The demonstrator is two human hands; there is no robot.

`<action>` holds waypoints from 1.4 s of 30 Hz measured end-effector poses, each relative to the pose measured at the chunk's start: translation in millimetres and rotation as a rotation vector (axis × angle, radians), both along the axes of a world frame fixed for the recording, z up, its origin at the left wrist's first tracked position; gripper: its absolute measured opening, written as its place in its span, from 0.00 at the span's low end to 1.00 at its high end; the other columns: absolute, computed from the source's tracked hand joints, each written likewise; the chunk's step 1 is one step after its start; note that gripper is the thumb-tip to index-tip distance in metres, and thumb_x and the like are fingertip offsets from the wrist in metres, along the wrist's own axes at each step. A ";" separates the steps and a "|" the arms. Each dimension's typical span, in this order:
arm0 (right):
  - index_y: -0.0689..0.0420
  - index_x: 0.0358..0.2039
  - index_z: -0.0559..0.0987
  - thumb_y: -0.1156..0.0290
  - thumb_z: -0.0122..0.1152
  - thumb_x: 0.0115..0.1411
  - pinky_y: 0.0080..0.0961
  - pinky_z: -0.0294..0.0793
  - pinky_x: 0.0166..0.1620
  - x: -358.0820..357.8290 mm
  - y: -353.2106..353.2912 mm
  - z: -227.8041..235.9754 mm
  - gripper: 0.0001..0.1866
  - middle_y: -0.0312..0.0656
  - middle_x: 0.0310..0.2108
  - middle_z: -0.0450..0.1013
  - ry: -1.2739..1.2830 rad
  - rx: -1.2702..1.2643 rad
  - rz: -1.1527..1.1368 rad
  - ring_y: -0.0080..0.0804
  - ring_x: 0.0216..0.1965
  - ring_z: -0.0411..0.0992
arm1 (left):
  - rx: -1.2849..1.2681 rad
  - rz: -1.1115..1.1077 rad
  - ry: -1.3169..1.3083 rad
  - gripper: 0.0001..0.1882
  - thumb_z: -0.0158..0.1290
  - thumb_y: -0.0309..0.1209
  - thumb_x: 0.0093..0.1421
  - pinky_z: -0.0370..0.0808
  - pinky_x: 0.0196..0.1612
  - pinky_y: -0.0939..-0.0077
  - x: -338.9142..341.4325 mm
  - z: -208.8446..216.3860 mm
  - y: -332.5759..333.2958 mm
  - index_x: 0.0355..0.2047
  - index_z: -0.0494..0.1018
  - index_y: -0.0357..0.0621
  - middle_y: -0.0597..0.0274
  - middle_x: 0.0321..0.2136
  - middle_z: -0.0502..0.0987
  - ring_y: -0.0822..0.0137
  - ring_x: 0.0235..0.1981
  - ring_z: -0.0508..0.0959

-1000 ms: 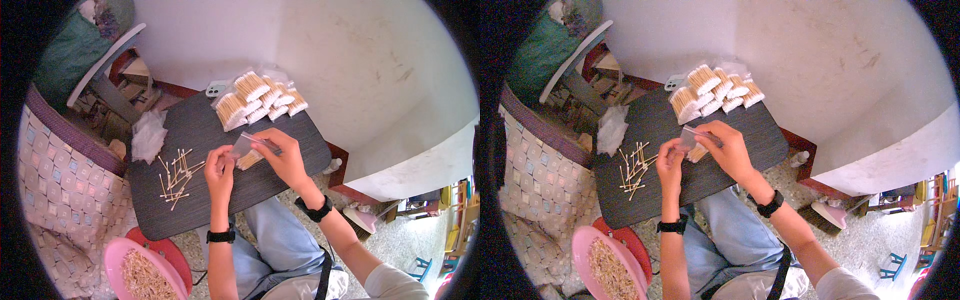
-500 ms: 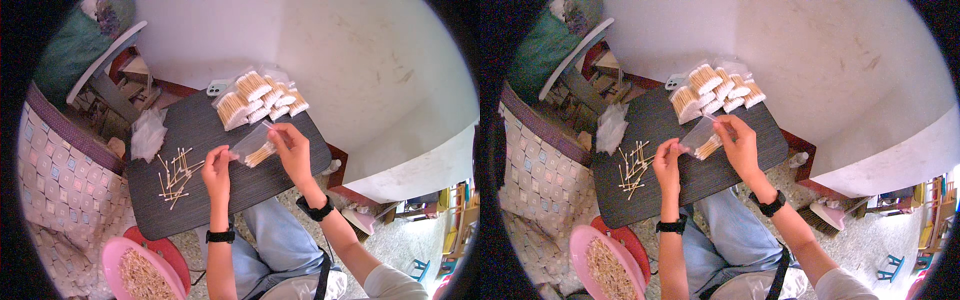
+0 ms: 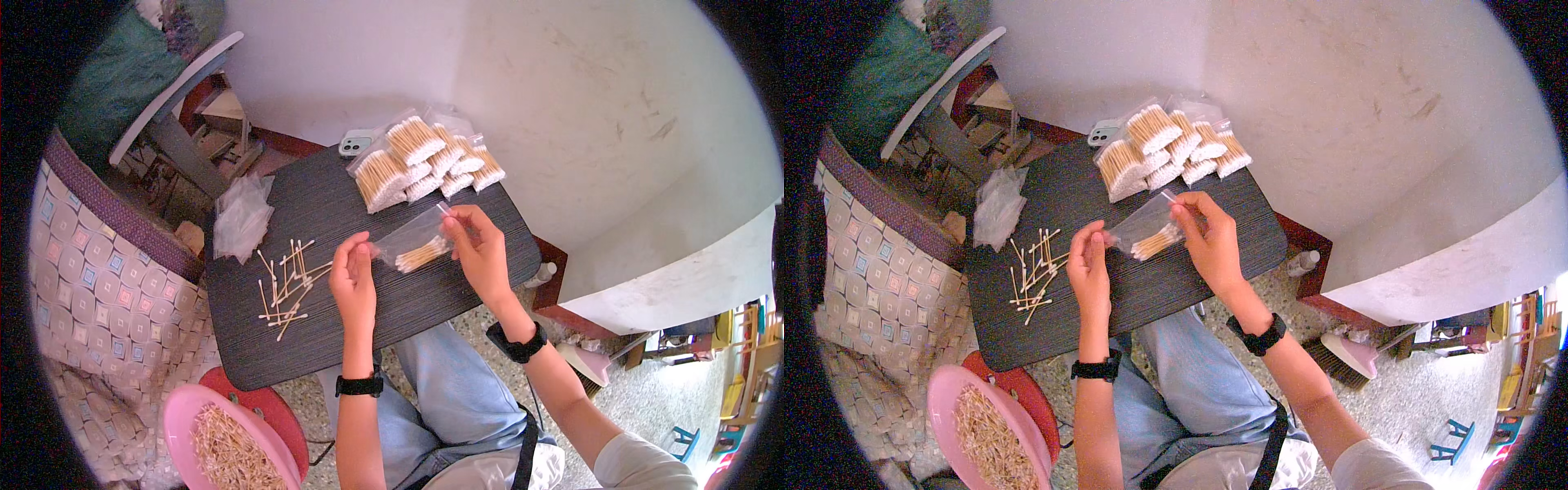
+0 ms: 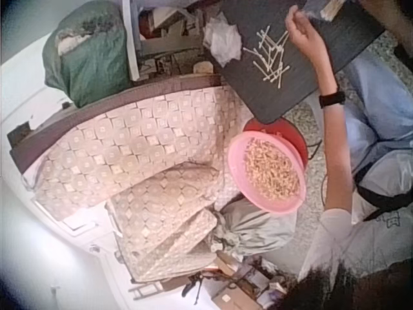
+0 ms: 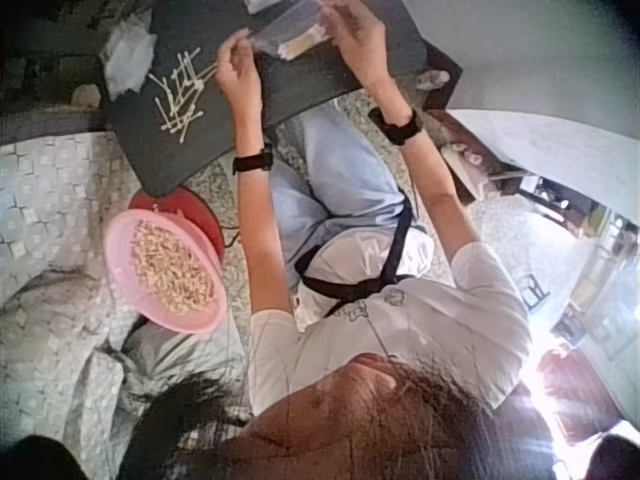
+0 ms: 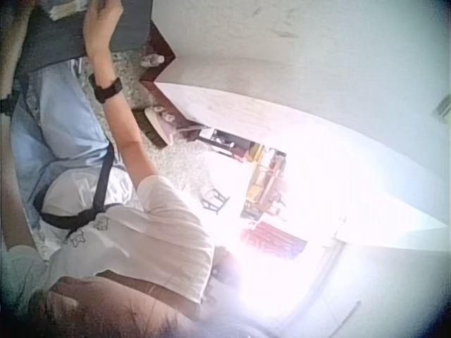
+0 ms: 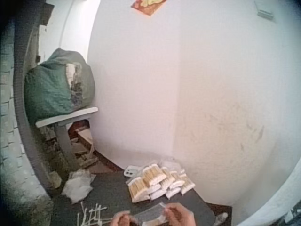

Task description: The person gathers cotton swabs from a table, aligns them into a bundle by hand, and slides them into a small plastic bag. The person then repeats the process, gathering and aligning more cotton swabs on the table.

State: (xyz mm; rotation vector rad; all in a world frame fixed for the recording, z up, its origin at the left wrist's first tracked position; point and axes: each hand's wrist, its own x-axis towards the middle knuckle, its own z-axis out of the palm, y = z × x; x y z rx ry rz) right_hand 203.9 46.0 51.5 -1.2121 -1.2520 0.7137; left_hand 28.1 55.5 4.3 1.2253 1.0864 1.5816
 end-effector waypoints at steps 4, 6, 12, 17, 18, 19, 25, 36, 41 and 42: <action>0.60 0.39 0.75 0.73 0.55 0.62 0.15 0.68 0.24 -1.4 -0.3 -0.7 0.06 0.35 0.28 0.74 0.062 -0.030 0.057 0.16 0.25 0.69 | 0.073 0.022 0.118 0.12 0.49 0.28 0.64 0.72 0.45 0.78 6.3 2.5 0.2 0.46 0.70 0.38 0.59 0.34 0.79 0.71 0.37 0.78; 0.60 0.39 0.74 0.73 0.55 0.62 0.14 0.68 0.22 0.0 0.1 -1.7 0.06 0.35 0.28 0.74 0.052 0.015 0.076 0.16 0.25 0.69 | 0.046 -0.031 0.148 0.12 0.49 0.28 0.64 0.72 0.45 0.77 3.7 3.3 0.7 0.46 0.70 0.38 0.59 0.35 0.79 0.71 0.37 0.78; 0.62 0.40 0.74 0.75 0.56 0.61 0.17 0.73 0.28 -0.1 -0.7 3.3 0.07 0.36 0.28 0.73 -0.016 0.023 0.104 0.18 0.28 0.71 | 0.015 -0.051 0.133 0.11 0.50 0.27 0.63 0.73 0.43 0.78 2.0 1.7 0.1 0.45 0.70 0.37 0.58 0.34 0.79 0.71 0.37 0.78; 0.64 0.38 0.76 0.78 0.61 0.56 0.22 0.76 0.36 3.0 0.9 -1.7 0.09 0.40 0.31 0.75 -0.136 0.095 0.096 0.24 0.35 0.75 | -0.003 -0.037 0.039 0.11 0.49 0.27 0.64 0.74 0.42 0.78 -0.7 -5.3 0.9 0.45 0.70 0.37 0.57 0.34 0.79 0.70 0.37 0.79; 0.64 0.38 0.76 0.78 0.61 0.56 0.22 0.76 0.36 5.5 1.2 -3.0 0.09 0.40 0.31 0.75 -0.138 0.095 0.096 0.24 0.35 0.75 | 0.007 -0.042 0.048 0.11 0.49 0.26 0.64 0.74 0.43 0.78 0.6 -4.8 0.7 0.45 0.70 0.37 0.57 0.34 0.78 0.70 0.37 0.79; 0.64 0.38 0.76 0.79 0.62 0.55 0.22 0.76 0.37 7.9 1.8 -4.8 0.09 0.41 0.31 0.75 -0.154 0.095 0.090 0.25 0.34 0.75 | 0.017 -0.048 0.057 0.11 0.49 0.26 0.64 0.74 0.43 0.77 1.6 -4.2 0.6 0.45 0.70 0.36 0.56 0.35 0.78 0.69 0.37 0.79; 0.64 0.35 0.75 0.79 0.61 0.55 0.20 0.74 0.35 1.7 -0.9 3.4 0.07 0.42 0.27 0.76 -0.125 0.020 0.104 0.24 0.29 0.75 | -0.023 -0.042 0.061 0.10 0.49 0.26 0.64 0.74 0.43 0.77 -0.3 -4.5 2.0 0.45 0.70 0.37 0.57 0.35 0.78 0.70 0.38 0.79; 0.64 0.34 0.75 0.76 0.60 0.58 0.17 0.70 0.33 0.3 -2.8 6.6 0.05 0.36 0.26 0.74 -0.230 -0.037 0.127 0.16 0.28 0.70 | -0.020 -0.047 0.105 0.11 0.48 0.27 0.64 0.72 0.44 0.78 -0.5 1.6 -1.2 0.46 0.70 0.37 0.60 0.38 0.77 0.72 0.40 0.77; 0.63 0.34 0.76 0.75 0.63 0.54 0.20 0.71 0.30 2.6 0.5 -2.1 0.08 0.41 0.25 0.75 -0.235 0.057 0.086 0.22 0.25 0.72 | -0.026 -0.054 0.088 0.11 0.48 0.26 0.64 0.72 0.45 0.79 1.3 1.6 -0.9 0.46 0.70 0.37 0.60 0.38 0.76 0.72 0.40 0.76; 0.63 0.34 0.76 0.75 0.63 0.54 0.20 0.71 0.30 2.2 -0.4 -1.0 0.08 0.41 0.25 0.75 -0.234 0.057 0.086 0.22 0.25 0.72 | -0.025 -0.058 0.091 0.11 0.48 0.25 0.64 0.72 0.45 0.79 0.4 0.9 -0.7 0.46 0.70 0.37 0.60 0.38 0.76 0.72 0.41 0.76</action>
